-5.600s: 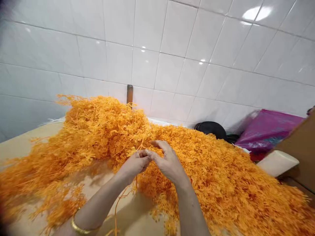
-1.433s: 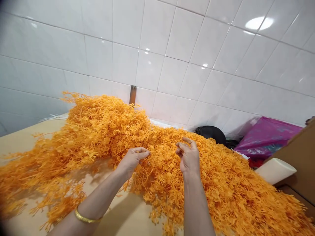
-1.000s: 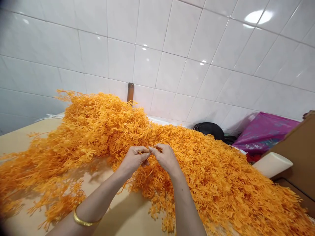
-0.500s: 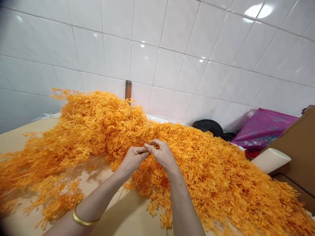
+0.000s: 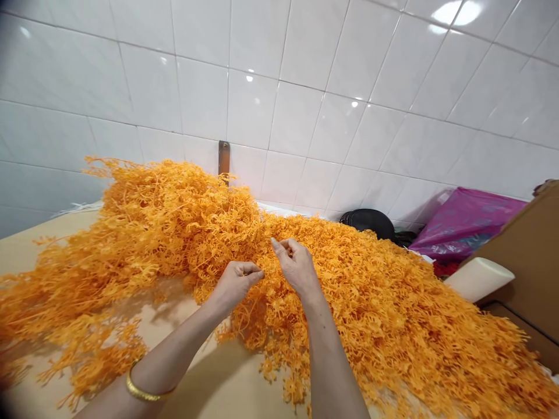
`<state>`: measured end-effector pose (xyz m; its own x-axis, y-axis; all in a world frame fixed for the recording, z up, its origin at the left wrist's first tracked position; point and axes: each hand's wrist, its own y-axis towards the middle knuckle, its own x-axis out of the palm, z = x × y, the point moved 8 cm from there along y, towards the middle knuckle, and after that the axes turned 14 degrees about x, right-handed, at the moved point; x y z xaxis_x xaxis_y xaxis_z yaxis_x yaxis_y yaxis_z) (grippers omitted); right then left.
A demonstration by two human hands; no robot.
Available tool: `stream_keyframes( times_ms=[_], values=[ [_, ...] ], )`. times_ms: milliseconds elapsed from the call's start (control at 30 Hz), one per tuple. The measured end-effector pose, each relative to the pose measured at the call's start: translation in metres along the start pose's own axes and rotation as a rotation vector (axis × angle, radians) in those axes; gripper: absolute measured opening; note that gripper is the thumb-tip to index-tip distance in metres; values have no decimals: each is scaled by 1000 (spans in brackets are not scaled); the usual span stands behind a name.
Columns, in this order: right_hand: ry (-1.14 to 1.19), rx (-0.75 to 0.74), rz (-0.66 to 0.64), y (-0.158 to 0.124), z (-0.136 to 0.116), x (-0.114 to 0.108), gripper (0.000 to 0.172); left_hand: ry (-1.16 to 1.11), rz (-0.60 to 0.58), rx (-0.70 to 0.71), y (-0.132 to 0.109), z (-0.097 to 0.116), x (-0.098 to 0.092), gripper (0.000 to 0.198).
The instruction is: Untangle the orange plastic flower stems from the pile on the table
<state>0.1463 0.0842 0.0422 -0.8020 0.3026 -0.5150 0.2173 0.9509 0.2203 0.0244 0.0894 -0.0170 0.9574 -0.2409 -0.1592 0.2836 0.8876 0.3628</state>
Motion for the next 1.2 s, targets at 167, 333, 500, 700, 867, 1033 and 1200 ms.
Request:
stream_keyframes(
  times_ms=[167, 333, 500, 700, 867, 1033, 1200],
  values=[
    [-112, -13, -232, -5, -1, 24, 25, -31, 25, 42, 1, 1, 0, 23],
    [58, 11, 77, -1, 5, 7, 31, -100, -35, 45, 0, 6, 6, 29],
    [409, 134, 165, -2, 17, 7, 31, -153, -37, -1, -1, 13, 3, 25],
    [717, 169, 193, -4, 19, 9, 30, -211, -61, 59, 0, 25, 3, 29],
    [605, 107, 296, -10, 16, 5, 33, -207, -112, 87, -1, 31, 6, 31],
    [658, 191, 324, 0, 36, -2, 34, -195, -151, 100, -6, 38, 12, 25],
    [827, 339, 439, 12, 66, -43, 36, -237, -144, 42, -11, 47, 17, 19]
  ],
)
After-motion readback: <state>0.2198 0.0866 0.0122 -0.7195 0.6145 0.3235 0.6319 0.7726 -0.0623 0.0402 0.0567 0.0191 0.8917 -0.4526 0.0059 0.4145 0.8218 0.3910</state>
